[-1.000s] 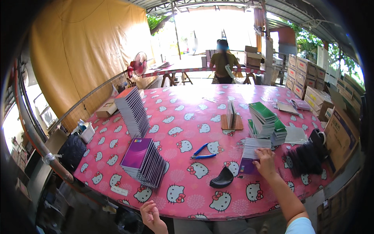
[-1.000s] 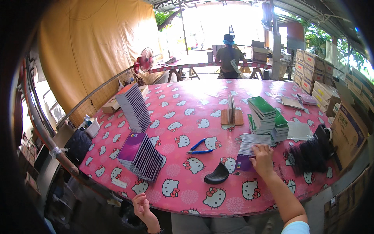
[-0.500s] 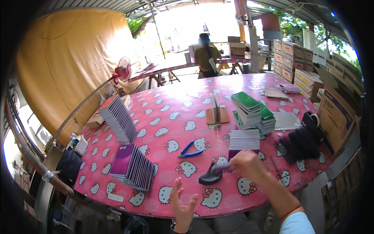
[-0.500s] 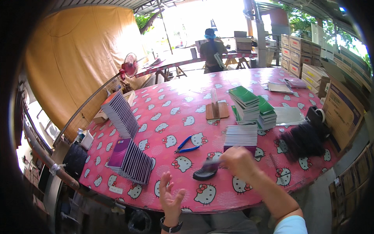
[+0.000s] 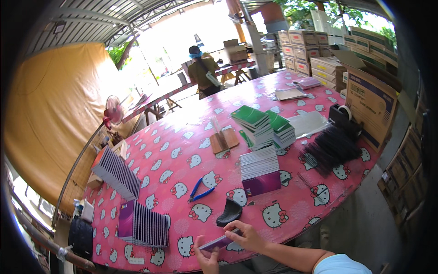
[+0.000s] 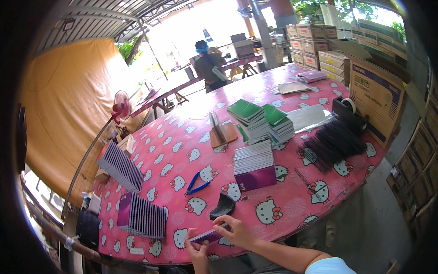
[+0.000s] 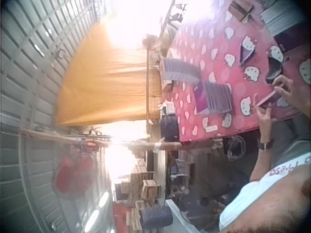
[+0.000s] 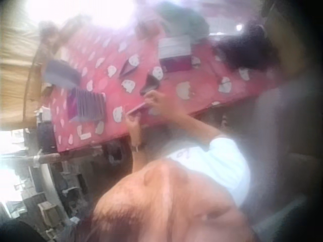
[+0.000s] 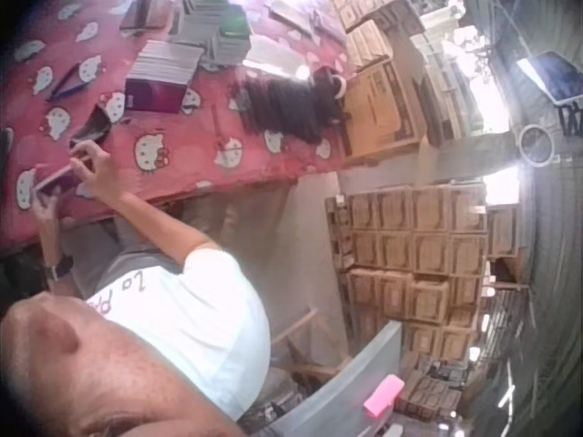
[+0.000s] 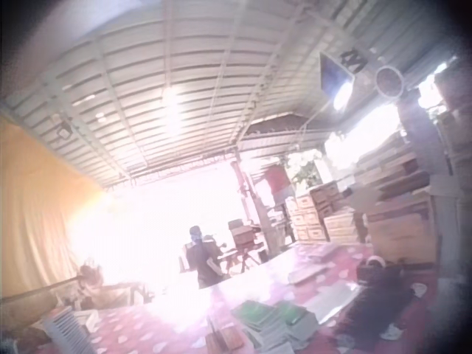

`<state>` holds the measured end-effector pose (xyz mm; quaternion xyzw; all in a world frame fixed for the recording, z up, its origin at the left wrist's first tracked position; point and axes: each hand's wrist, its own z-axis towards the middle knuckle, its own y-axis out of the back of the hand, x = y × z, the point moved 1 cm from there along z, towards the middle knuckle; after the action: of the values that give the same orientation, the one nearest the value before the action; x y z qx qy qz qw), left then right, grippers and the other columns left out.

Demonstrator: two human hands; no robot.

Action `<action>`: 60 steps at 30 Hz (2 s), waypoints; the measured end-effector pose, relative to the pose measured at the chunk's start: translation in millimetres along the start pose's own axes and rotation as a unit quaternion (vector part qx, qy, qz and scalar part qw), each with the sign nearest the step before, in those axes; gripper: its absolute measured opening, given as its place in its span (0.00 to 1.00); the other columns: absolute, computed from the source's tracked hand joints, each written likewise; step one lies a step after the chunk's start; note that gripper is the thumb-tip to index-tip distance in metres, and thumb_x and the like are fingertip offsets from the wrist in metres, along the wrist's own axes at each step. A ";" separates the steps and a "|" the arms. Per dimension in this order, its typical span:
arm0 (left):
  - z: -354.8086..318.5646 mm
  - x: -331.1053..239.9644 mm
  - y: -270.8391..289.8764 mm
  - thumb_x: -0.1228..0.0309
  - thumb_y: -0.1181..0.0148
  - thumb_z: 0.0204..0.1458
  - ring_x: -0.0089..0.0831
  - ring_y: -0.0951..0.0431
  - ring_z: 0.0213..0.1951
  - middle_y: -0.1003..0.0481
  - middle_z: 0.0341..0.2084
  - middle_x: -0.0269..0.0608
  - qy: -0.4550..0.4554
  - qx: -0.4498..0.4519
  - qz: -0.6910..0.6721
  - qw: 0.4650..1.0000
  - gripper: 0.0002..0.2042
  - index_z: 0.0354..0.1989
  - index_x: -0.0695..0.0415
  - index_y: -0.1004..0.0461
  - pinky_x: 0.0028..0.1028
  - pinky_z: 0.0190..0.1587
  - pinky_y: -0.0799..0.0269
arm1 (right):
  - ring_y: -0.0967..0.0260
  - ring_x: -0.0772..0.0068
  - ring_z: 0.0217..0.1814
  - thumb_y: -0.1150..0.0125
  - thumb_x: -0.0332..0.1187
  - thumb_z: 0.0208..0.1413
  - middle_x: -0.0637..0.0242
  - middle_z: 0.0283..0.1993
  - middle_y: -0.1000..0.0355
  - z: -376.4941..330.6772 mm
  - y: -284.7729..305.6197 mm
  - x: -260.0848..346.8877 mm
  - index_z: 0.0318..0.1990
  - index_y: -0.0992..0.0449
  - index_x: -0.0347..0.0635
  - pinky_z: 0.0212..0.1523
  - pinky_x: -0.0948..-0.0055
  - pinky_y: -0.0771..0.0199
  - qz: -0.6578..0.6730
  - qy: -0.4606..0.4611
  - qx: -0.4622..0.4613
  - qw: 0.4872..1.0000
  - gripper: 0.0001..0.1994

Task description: The person threads plastic spirals through the pre-punched holes of notebooks by hand, uses a crimping tool to finish the ends, and stacks the notebooks on a table.

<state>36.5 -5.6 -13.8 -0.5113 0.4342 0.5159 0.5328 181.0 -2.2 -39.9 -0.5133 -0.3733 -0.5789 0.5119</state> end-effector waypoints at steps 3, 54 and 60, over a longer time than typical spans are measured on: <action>-8.0 -35.7 -22.5 0.77 0.45 0.51 0.46 0.27 0.48 0.24 0.42 0.47 -0.290 -0.019 0.295 0.910 0.16 0.50 0.58 0.26 0.40 0.56 0.37 | 0.33 0.84 0.39 0.41 0.33 0.58 0.70 0.37 0.30 -1.5 -0.5 -0.2 0.47 0.28 0.40 0.38 0.81 0.31 0.002 0.028 -0.015 0.999 0.11; 21.4 -7.8 -19.3 0.70 0.32 0.41 0.26 0.29 0.32 0.23 0.27 0.26 -0.337 0.210 0.386 0.833 0.09 0.33 0.47 0.19 0.29 0.40 0.44 | 0.24 0.56 0.41 0.40 0.26 0.53 0.56 0.40 0.24 -3.8 69.2 34.2 0.47 0.25 0.39 0.40 0.67 0.24 -0.225 0.076 0.086 0.967 0.12; 21.1 -7.0 -13.9 0.68 0.33 0.43 0.25 0.29 0.32 0.24 0.28 0.25 -0.340 0.207 0.383 0.833 0.10 0.36 0.46 0.19 0.29 0.40 0.44 | 0.23 0.69 0.38 0.36 0.25 0.50 0.60 0.38 0.22 -0.3 63.6 41.3 0.44 0.25 0.38 0.40 0.72 0.24 -0.128 -0.061 0.123 0.982 0.12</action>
<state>48.3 15.4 -3.3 0.0264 0.4837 0.7179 0.4999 245.1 -23.7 -5.6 -0.4289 -0.5346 -0.5567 0.4694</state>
